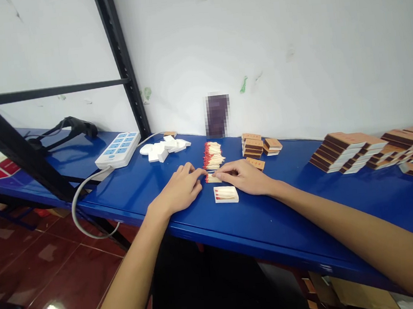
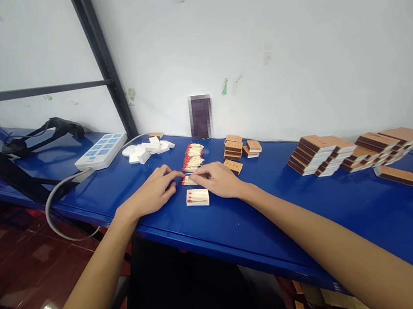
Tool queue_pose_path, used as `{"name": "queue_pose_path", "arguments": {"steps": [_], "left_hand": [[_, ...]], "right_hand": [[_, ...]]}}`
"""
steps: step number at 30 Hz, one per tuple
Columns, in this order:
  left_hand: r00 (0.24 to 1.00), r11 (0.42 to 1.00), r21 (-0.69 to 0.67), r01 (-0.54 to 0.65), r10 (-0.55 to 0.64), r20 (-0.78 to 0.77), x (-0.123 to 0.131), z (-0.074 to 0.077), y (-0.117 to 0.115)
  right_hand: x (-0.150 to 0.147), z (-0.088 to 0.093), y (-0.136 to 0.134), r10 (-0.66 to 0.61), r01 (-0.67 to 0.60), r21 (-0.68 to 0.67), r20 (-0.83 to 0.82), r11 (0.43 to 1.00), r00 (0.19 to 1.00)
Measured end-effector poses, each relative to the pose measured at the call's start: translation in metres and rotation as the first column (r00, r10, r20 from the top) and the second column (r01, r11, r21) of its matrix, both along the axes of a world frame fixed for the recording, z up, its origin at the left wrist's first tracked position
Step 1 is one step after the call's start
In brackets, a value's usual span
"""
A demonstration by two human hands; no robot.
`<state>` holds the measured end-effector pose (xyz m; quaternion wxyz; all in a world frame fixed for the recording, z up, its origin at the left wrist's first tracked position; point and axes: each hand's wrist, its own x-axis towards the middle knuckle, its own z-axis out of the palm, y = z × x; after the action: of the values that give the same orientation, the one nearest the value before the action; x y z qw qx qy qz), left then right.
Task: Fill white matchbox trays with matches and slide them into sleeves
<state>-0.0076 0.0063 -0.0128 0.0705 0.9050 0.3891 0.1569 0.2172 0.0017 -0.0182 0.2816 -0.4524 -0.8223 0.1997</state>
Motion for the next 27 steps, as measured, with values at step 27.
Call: {"name": "queue_pose_path", "arguments": {"steps": [27], "left_hand": [[1.0,1.0,-0.002,0.004,-0.004,-0.001,-0.0001,0.0006,-0.0017]], "right_hand": [[0.0,-0.0014,0.0045,-0.071,0.072,-0.014,0.053,0.997,0.996]]}}
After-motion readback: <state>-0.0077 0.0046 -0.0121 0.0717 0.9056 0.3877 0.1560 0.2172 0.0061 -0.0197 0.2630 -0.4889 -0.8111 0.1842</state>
